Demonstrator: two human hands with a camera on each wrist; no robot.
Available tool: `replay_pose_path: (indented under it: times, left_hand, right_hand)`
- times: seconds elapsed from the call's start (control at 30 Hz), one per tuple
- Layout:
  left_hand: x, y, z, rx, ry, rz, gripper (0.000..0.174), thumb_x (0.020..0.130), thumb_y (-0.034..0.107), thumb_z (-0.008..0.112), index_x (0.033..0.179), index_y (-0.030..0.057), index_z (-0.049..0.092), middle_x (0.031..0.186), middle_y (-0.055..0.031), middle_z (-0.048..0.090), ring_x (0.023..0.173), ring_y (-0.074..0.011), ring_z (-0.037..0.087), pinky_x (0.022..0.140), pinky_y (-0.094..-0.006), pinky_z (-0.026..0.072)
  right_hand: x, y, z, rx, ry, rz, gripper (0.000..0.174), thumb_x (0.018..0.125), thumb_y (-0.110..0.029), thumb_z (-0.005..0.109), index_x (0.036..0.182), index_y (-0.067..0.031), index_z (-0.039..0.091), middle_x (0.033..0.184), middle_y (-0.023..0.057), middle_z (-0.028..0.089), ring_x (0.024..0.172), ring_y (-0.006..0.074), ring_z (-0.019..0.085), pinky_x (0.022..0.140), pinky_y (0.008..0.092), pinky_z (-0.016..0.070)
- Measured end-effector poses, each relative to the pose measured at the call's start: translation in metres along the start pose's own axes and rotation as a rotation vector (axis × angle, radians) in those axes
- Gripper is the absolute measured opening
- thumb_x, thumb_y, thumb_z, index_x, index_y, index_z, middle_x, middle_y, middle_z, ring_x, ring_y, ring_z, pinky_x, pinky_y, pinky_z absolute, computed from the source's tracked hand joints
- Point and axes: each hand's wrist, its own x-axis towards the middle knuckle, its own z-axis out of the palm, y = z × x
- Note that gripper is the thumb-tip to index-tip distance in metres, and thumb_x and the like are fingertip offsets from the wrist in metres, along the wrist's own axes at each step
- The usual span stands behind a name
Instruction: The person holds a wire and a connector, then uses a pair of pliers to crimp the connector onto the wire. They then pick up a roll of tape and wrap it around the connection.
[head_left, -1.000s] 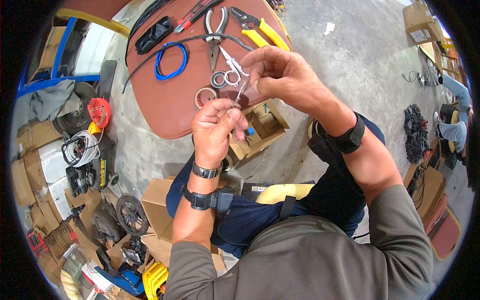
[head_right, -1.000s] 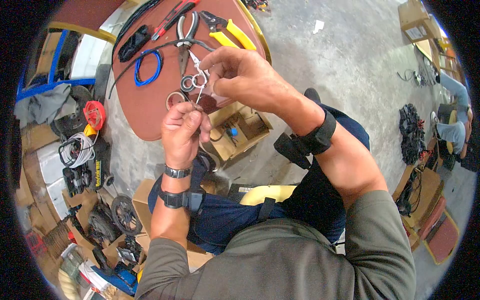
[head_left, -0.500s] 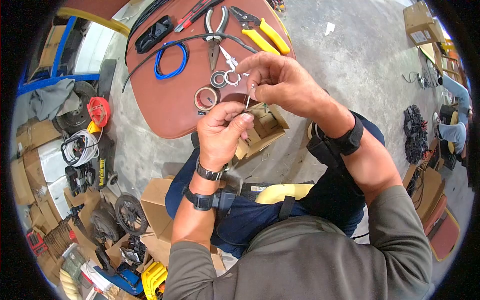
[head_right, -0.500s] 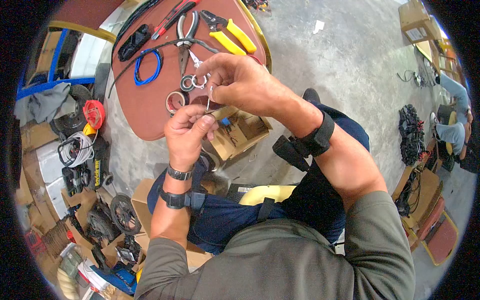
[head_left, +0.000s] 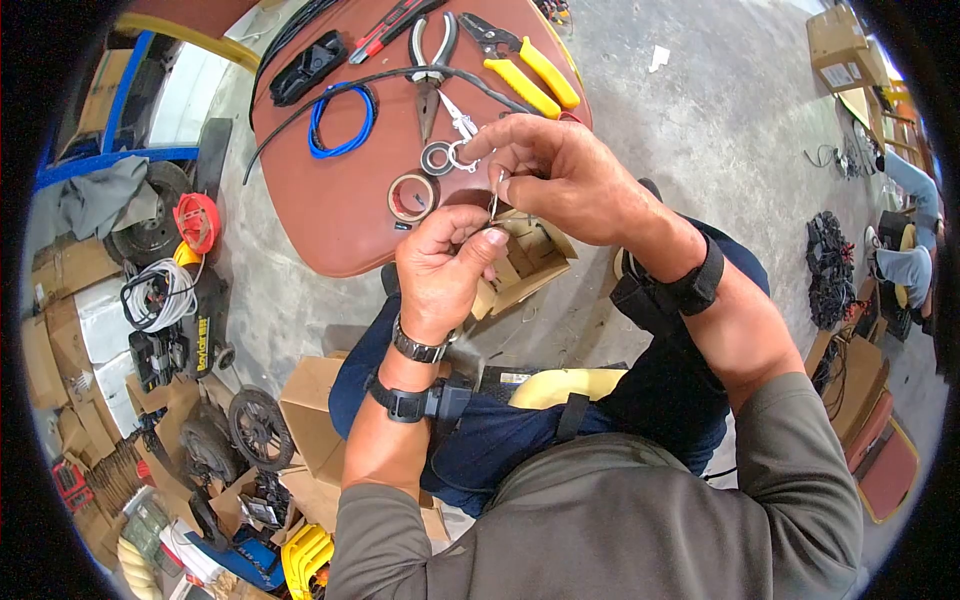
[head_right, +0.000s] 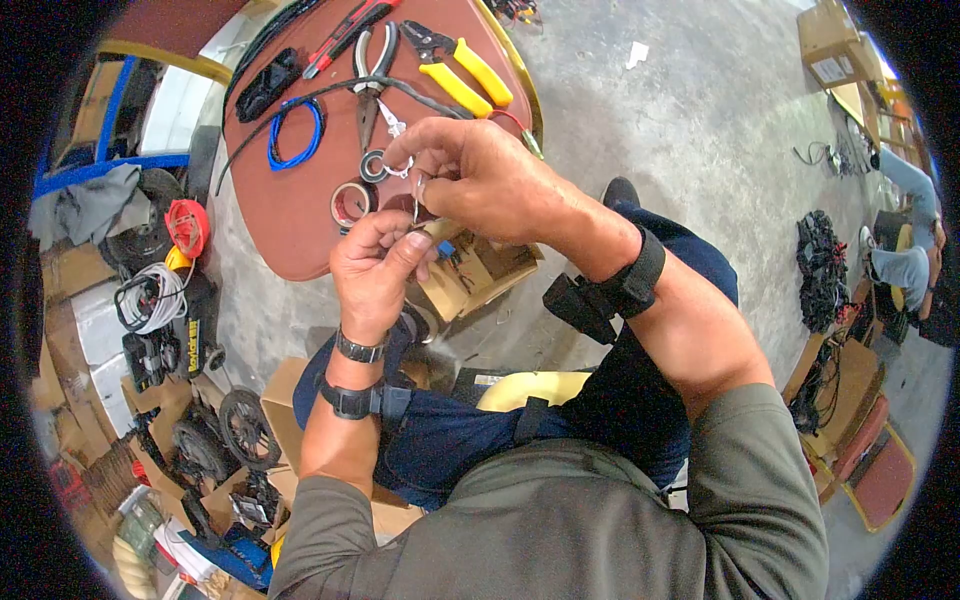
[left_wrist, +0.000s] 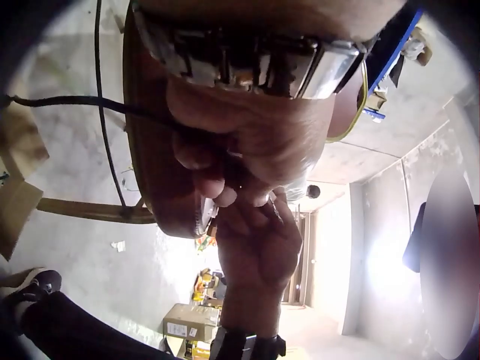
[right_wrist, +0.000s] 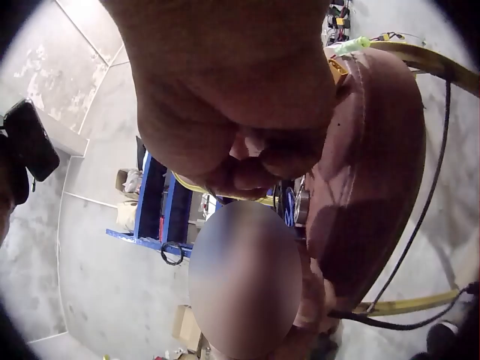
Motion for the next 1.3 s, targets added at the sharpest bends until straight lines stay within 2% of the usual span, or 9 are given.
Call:
replay_pose_path:
  times: [0.23, 0.33, 0.43, 0.53, 0.97, 1.07, 1.17, 1.3]
  left_hand:
    - [-0.0001, -0.0006, -0.0026, -0.077, 0.002, -0.024, 0.01, 0.09, 0.005, 0.067, 0.097, -0.0008, 0.063, 0.075, -0.0064, 0.067, 0.059, -0.0072, 0.058, 0.053, -0.0212, 0.0479]
    - [0.0005, -0.0016, -0.0056, -0.071, -0.043, -0.002, 0.012, 0.092, 0.007, 0.064, 0.101, -0.0002, 0.061, 0.078, -0.0125, 0.068, 0.06, -0.0152, 0.062, 0.053, -0.0266, 0.0503]
    - [0.0009, -0.0026, -0.0068, -0.141, -0.049, -0.054, 0.014, 0.093, 0.011, 0.063, 0.101, -0.0003, 0.061, 0.077, -0.0138, 0.067, 0.059, -0.0168, 0.062, 0.053, -0.0278, 0.0508]
    - [0.0021, 0.0005, -0.0056, -0.228, -0.048, -0.089, 0.014, 0.092, 0.012, 0.065, 0.099, -0.0001, 0.062, 0.076, -0.0133, 0.069, 0.058, -0.0146, 0.063, 0.053, -0.0248, 0.0506]
    - [0.0033, 0.0009, -0.0084, -0.309, -0.075, -0.148, 0.021, 0.095, 0.019, 0.061, 0.096, -0.0017, 0.061, 0.075, -0.0149, 0.068, 0.057, -0.018, 0.063, 0.052, -0.0268, 0.0515]
    - [0.004, 0.0008, -0.0071, -0.268, -0.055, -0.143, 0.023, 0.097, 0.021, 0.059, 0.096, -0.0017, 0.061, 0.075, -0.0143, 0.068, 0.057, -0.0171, 0.062, 0.054, -0.027, 0.0515]
    - [0.0051, 0.0009, -0.0059, -0.228, -0.036, -0.144, 0.025, 0.097, 0.022, 0.058, 0.096, -0.0018, 0.061, 0.075, -0.0138, 0.068, 0.058, -0.016, 0.062, 0.055, -0.027, 0.0512]
    - [0.0057, 0.002, -0.0059, -0.189, -0.018, -0.174, 0.026, 0.098, 0.024, 0.057, 0.096, -0.0016, 0.061, 0.076, -0.0139, 0.067, 0.058, -0.0168, 0.06, 0.054, -0.027, 0.0493]
  right_hand:
    - [-0.0006, -0.0022, 0.0015, 0.077, -0.014, -0.024, 0.031, 0.089, 0.006, 0.054, 0.119, -0.0014, 0.061, 0.081, -0.0067, 0.053, 0.076, 0.0018, 0.049, 0.07, 0.0198, 0.0425]
    - [-0.001, -0.005, 0.0027, 0.09, -0.009, -0.046, 0.031, 0.09, 0.007, 0.054, 0.119, -0.0012, 0.061, 0.081, -0.0063, 0.053, 0.075, 0.0016, 0.049, 0.069, 0.0198, 0.0421]
    - [-0.0007, -0.0023, 0.004, 0.105, -0.004, -0.082, 0.032, 0.089, 0.007, 0.055, 0.119, -0.0009, 0.061, 0.08, -0.0058, 0.053, 0.075, 0.0016, 0.048, 0.068, 0.0198, 0.0415]
    - [-0.0014, -0.002, 0.004, 0.08, 0.008, -0.095, 0.032, 0.089, 0.008, 0.055, 0.119, -0.0005, 0.061, 0.079, -0.0058, 0.052, 0.074, 0.0018, 0.048, 0.067, 0.0199, 0.0408]
    - [-0.0026, -0.0032, 0.0078, 0.019, 0.067, -0.127, 0.032, 0.087, 0.007, 0.055, 0.116, -0.0013, 0.062, 0.072, -0.008, 0.044, 0.066, 0.0011, 0.039, 0.061, 0.0193, 0.0347]
    - [-0.0022, -0.002, 0.0077, -0.022, 0.076, -0.133, 0.031, 0.087, 0.007, 0.054, 0.116, -0.0007, 0.062, 0.072, -0.0079, 0.046, 0.065, 0.0003, 0.04, 0.059, 0.0186, 0.0346]
    - [-0.0037, -0.0064, 0.0066, -0.028, 0.064, -0.098, 0.029, 0.084, 0.004, 0.055, 0.112, 0.0015, 0.062, 0.084, 0.0051, 0.066, 0.078, 0.0081, 0.061, 0.069, 0.0253, 0.0505]
    - [-0.0035, -0.007, 0.0067, -0.121, 0.076, -0.111, 0.028, 0.084, 0.002, 0.056, 0.112, 0.0, 0.063, 0.081, 0.005, 0.066, 0.075, 0.0082, 0.061, 0.067, 0.0255, 0.0499]
